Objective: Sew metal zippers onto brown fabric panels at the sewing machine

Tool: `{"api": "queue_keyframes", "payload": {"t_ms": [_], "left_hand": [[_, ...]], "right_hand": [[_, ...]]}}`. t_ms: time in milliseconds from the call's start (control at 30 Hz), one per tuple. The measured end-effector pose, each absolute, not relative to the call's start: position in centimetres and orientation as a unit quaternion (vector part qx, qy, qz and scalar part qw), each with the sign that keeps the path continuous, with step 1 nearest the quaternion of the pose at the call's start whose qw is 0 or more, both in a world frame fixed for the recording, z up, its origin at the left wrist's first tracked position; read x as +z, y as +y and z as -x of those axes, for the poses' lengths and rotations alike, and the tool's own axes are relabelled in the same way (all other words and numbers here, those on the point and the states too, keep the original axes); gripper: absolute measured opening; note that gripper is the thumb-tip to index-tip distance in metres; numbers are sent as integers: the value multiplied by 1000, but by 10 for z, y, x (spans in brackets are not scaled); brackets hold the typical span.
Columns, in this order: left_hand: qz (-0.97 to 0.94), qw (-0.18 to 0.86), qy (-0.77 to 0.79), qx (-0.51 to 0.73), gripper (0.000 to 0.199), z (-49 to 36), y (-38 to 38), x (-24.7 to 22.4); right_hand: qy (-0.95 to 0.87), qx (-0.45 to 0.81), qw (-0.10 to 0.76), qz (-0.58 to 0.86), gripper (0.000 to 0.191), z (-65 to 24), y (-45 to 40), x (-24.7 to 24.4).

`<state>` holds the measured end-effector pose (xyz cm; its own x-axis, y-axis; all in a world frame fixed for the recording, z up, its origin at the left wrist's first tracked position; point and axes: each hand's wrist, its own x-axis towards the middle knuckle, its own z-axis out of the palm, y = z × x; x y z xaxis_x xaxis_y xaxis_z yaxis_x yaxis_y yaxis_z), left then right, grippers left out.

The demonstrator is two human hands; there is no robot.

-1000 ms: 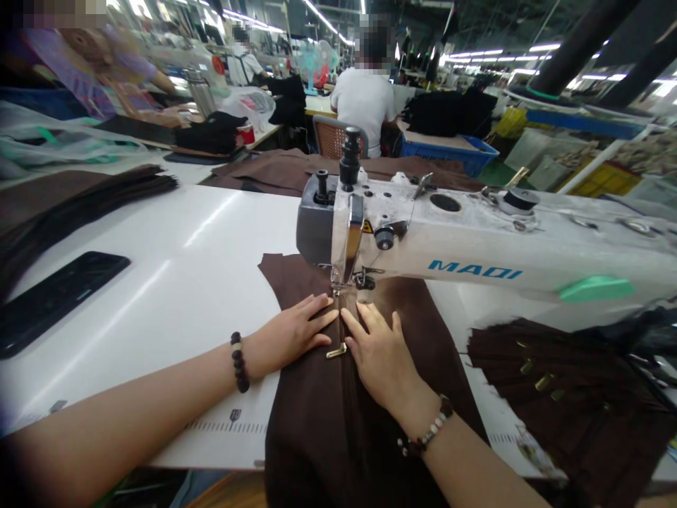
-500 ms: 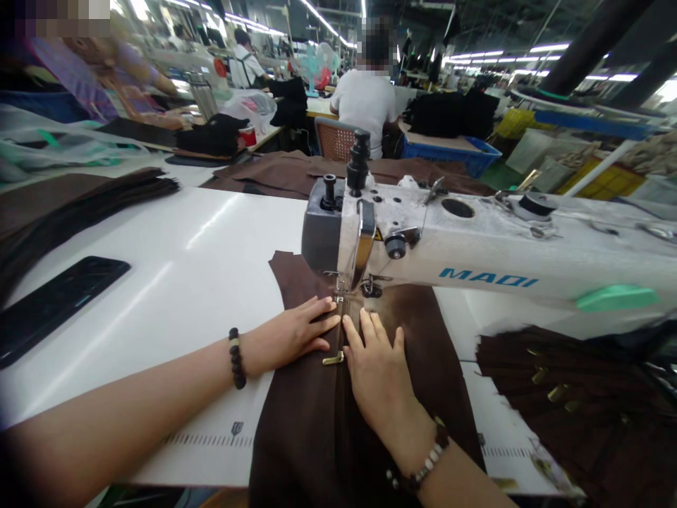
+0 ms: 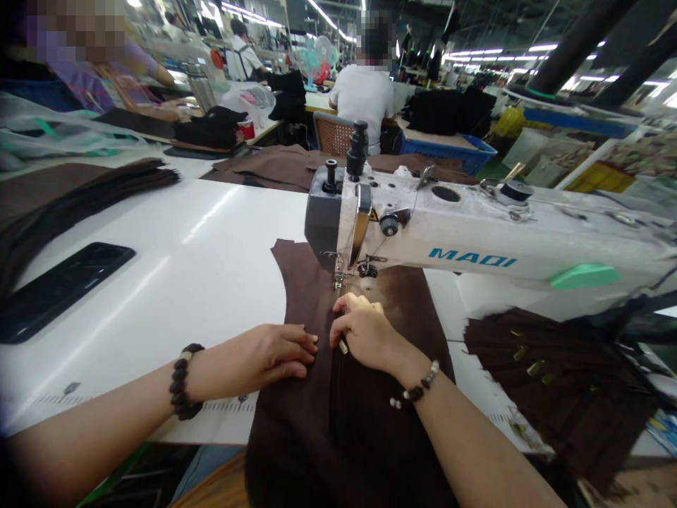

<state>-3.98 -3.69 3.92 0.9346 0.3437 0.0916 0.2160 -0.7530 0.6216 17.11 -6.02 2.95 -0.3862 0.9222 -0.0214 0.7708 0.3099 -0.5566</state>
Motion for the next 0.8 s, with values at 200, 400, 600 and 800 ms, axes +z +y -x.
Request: {"api": "queue_keyframes", "payload": {"t_ms": [200, 400, 600, 800], "left_hand": [[-948, 283, 117, 83, 35, 70, -65, 45], [-987, 37, 148, 54, 60, 85, -101, 23], [-973, 87, 108, 182, 34, 68, -112, 31], [-903, 246, 125, 328, 18, 20, -99, 88]], "right_hand": [[-753, 211, 248, 571, 28, -188, -90, 28], [-825, 262, 100, 491, 62, -187, -173, 38], [-876, 195, 21, 441, 110, -173, -207, 38], [-791, 162, 153, 570, 47, -168, -200, 23]]}}
